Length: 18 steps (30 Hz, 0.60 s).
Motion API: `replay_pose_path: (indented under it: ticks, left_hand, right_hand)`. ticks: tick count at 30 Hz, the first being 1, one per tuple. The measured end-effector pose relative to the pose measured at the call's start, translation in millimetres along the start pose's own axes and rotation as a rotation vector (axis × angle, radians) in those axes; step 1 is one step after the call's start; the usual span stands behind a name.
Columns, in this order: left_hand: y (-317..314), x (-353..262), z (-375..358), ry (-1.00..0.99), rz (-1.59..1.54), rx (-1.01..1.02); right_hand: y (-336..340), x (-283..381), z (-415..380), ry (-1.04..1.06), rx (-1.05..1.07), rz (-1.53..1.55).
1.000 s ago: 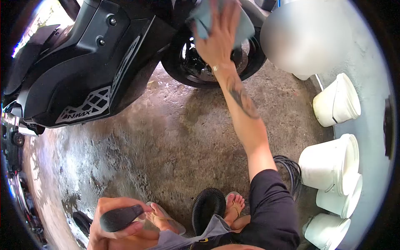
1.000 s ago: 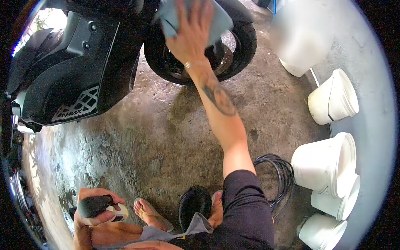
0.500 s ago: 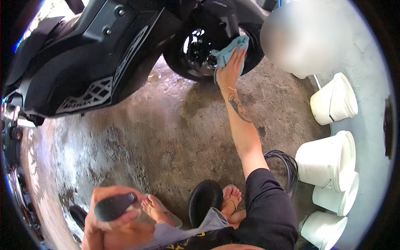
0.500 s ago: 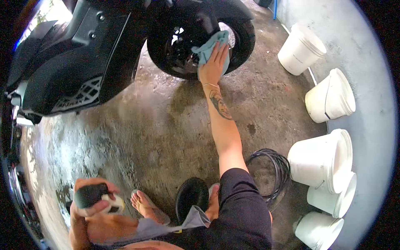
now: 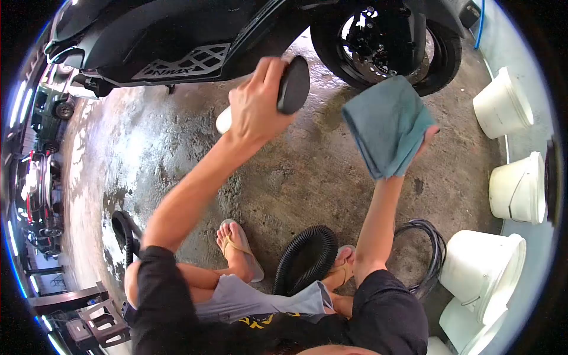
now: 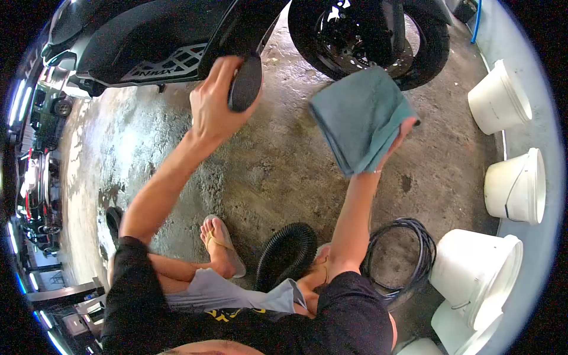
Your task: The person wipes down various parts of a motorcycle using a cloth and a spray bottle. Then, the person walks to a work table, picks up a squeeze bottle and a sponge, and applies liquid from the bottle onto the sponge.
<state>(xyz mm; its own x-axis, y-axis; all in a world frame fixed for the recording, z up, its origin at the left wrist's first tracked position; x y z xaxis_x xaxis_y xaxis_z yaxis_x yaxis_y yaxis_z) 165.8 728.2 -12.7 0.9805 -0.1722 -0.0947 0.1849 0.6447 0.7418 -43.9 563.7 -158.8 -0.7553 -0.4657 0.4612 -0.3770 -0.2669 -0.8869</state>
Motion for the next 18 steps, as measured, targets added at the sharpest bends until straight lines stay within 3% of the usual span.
replay_pose_path:
  ticks: [1, 2, 4, 8, 11, 13, 16, 17, 18]
  left_hand:
    - [-0.7, 5.0, 7.9, 0.036, 0.084, -0.091]
    - [-0.6, 9.7, 13.3, 0.074, 0.165, -0.184]
    - [-17.1, 20.9, 14.1, 0.123, 0.198, -0.198]
    - [-36.8, 40.1, -13.3, 0.219, 0.229, -0.185]
    - [-38.5, 52.7, -45.6, 0.297, 0.232, -0.119]
    - [-32.3, 61.2, -69.3, 0.346, 0.171, -0.072]
    - [-0.2, 71.4, -101.9, 0.378, 0.084, 0.025]
    - [12.9, 76.1, -112.1, 0.384, -0.007, 0.082]
    - [31.7, 78.2, -120.1, 0.403, -0.022, 0.166]
  right_hand:
    - [10.3, -4.5, -3.9, -0.012, -0.161, -0.087]
    - [14.1, -6.1, -3.1, -0.01, -0.16, -0.081]
    - [25.3, -18.7, -1.9, -0.159, -0.229, -0.015]
    - [20.7, -22.7, -0.6, -0.181, -0.22, -0.05]
    - [9.0, -27.2, 12.5, -0.149, -0.266, -0.112]
    - [-27.1, -19.1, 17.0, 0.025, -0.35, -0.205]
    - [-120.0, -26.1, 30.1, 0.203, -0.025, -0.15]
    - [-137.2, -34.8, 46.4, 0.312, -0.057, -0.059]
    - [-150.9, -46.5, 66.6, 0.36, 0.06, -0.221]
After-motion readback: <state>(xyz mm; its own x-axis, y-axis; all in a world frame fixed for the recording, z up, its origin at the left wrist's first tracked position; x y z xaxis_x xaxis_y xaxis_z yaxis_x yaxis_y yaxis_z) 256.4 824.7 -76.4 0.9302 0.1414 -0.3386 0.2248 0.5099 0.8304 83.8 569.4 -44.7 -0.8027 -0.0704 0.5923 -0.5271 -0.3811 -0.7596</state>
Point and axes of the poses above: each hand's wrist, its own z-axis towards the middle knuckle, its own y-axis out of the back of the hand, x = y × z, the point moved 7 cm from there along z, towards the middle knuckle, and after that the axes turned 13 degrees about -y, right-handed, at the moved point
